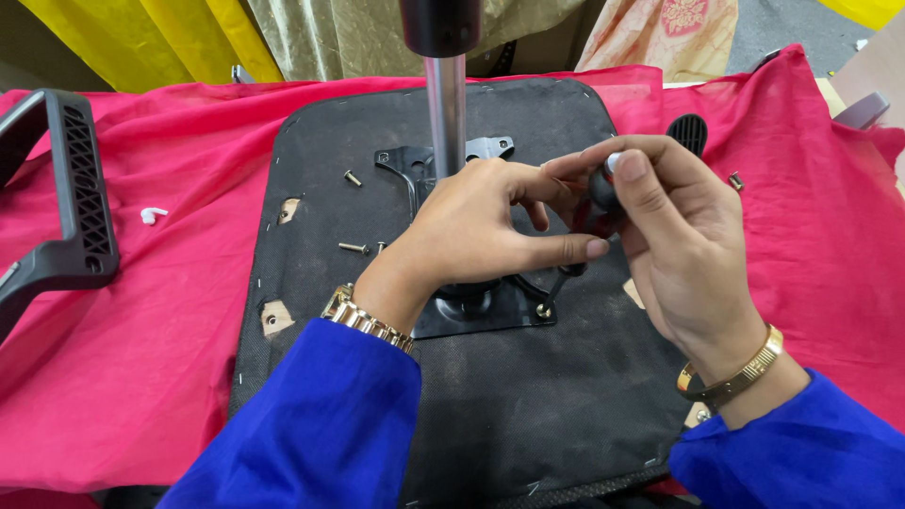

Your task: The person uses a screwdriver to tighten multiple screws into the underside of an office chair base. They repeatedly insert and turn screws to secure the metal frame to the fabric seat.

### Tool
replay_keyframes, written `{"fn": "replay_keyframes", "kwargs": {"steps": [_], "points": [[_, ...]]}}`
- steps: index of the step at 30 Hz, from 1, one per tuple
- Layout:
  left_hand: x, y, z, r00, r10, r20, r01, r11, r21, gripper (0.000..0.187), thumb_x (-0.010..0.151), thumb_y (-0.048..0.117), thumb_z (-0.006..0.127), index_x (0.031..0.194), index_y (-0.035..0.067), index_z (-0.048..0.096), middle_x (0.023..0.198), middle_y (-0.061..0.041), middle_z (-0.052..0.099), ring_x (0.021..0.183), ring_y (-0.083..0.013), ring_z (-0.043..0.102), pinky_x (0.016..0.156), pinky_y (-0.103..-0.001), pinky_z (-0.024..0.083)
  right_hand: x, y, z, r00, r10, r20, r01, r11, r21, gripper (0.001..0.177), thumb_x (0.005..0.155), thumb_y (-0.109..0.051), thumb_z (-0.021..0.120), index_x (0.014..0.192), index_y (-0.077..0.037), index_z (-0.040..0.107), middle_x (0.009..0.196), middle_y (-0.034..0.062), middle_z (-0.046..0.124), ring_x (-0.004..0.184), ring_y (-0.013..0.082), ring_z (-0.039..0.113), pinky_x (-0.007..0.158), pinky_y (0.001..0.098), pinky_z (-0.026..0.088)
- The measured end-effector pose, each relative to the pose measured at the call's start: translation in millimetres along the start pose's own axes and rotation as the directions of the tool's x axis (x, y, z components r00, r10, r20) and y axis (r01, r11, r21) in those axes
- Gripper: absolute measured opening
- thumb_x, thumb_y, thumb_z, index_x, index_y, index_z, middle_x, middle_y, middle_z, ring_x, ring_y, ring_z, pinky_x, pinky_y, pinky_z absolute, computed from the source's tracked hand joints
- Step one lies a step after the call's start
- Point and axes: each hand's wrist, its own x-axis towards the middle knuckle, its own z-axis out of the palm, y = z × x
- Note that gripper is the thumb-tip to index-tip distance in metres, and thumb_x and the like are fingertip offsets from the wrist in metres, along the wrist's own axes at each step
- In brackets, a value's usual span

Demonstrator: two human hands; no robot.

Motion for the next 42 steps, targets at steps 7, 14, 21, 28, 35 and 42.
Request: {"fn": "replay_keyframes", "kwargs": {"steps": [7, 14, 21, 28, 35, 42], "points": [[0.8, 3.9, 1.7, 0.997, -0.069, 0.026, 0.064, 0.988, 0.142, 0.048, 0.065, 0.065, 0.080, 0.078, 0.019, 0.082, 0.075, 0.003, 0.078, 0.075, -0.0115, 0.076, 0.065, -0.030, 0.057, 0.0, 8.2, 4.9, 0.997, -0.052, -0.056, 0.045, 0.993, -0.113, 0.035, 0.104, -0.025, 0.061, 0.121, -0.002, 0.042, 0.118, 0.0238, 0.070, 0.104, 0.0221, 0.070, 0.088, 0.0333, 0.059], [1.1, 1.7, 0.6, 0.997, -0.063, 0.037, 0.056, 0.984, 0.171, 0.051, 0.070, 0.070, 0.073, 0.082, 0.021, 0.082, 0.076, 0.002, 0.077, 0.073, -0.0146, 0.076, 0.065, -0.032, 0.057, -0.9, 3.4, -2.2, 0.997, 0.075, -0.005, -0.074, 0.994, 0.075, 0.047, 0.108, -0.036, 0.050, 0.129, 0.005, 0.057, 0.120, 0.0211, 0.070, 0.111, 0.0224, 0.069, 0.097, 0.0354, 0.059], [1.4, 12.4, 4.1, 0.979, -0.200, 0.030, 0.185, 0.946, 0.266, 0.059, 0.061, 0.074, 0.075, 0.079, 0.018, 0.082, 0.073, 0.000, 0.077, 0.071, -0.0154, 0.076, 0.065, -0.032, 0.058, 4.1, 9.3, -2.5, 0.999, -0.015, 0.043, 0.015, 1.000, -0.017, 0.023, 0.107, -0.023, 0.063, 0.115, -0.005, 0.051, 0.122, 0.0214, 0.070, 0.108, 0.0219, 0.071, 0.093, 0.0337, 0.062], [2.5, 11.1, 3.5, 0.976, -0.218, -0.018, 0.216, 0.945, 0.245, 0.048, 0.060, 0.059, 0.079, 0.088, 0.019, 0.083, 0.077, -0.001, 0.078, 0.071, -0.0168, 0.076, 0.065, -0.033, 0.058, 6.3, 7.1, -8.1, 0.995, 0.064, 0.072, -0.071, 0.992, 0.104, 0.034, 0.101, -0.031, 0.058, 0.120, -0.003, 0.063, 0.114, 0.0154, 0.072, 0.105, 0.0168, 0.072, 0.094, 0.0274, 0.061], [1.7, 15.9, 7.1, 0.955, -0.293, -0.044, 0.294, 0.921, 0.257, 0.057, 0.060, 0.071, 0.077, 0.077, 0.017, 0.080, 0.073, 0.000, 0.077, 0.069, -0.0155, 0.076, 0.064, -0.031, 0.057, 9.8, 14.6, -12.1, 0.998, -0.014, 0.058, 0.013, 1.000, 0.018, 0.020, 0.106, -0.013, 0.068, 0.121, 0.000, 0.062, 0.117, 0.0146, 0.071, 0.111, 0.0203, 0.072, 0.098, 0.0322, 0.061], [2.7, 19.1, 8.1, 0.959, -0.276, -0.066, 0.283, 0.918, 0.278, 0.056, 0.057, 0.069, 0.080, 0.079, 0.017, 0.080, 0.071, 0.001, 0.076, 0.068, -0.0139, 0.076, 0.062, -0.032, 0.057, 6.4, 9.3, -12.4, 0.996, -0.024, 0.082, 0.016, 0.995, 0.095, 0.024, 0.108, -0.016, 0.062, 0.127, -0.002, 0.063, 0.115, 0.0106, 0.068, 0.115, 0.0201, 0.070, 0.102, 0.0325, 0.060]]}}
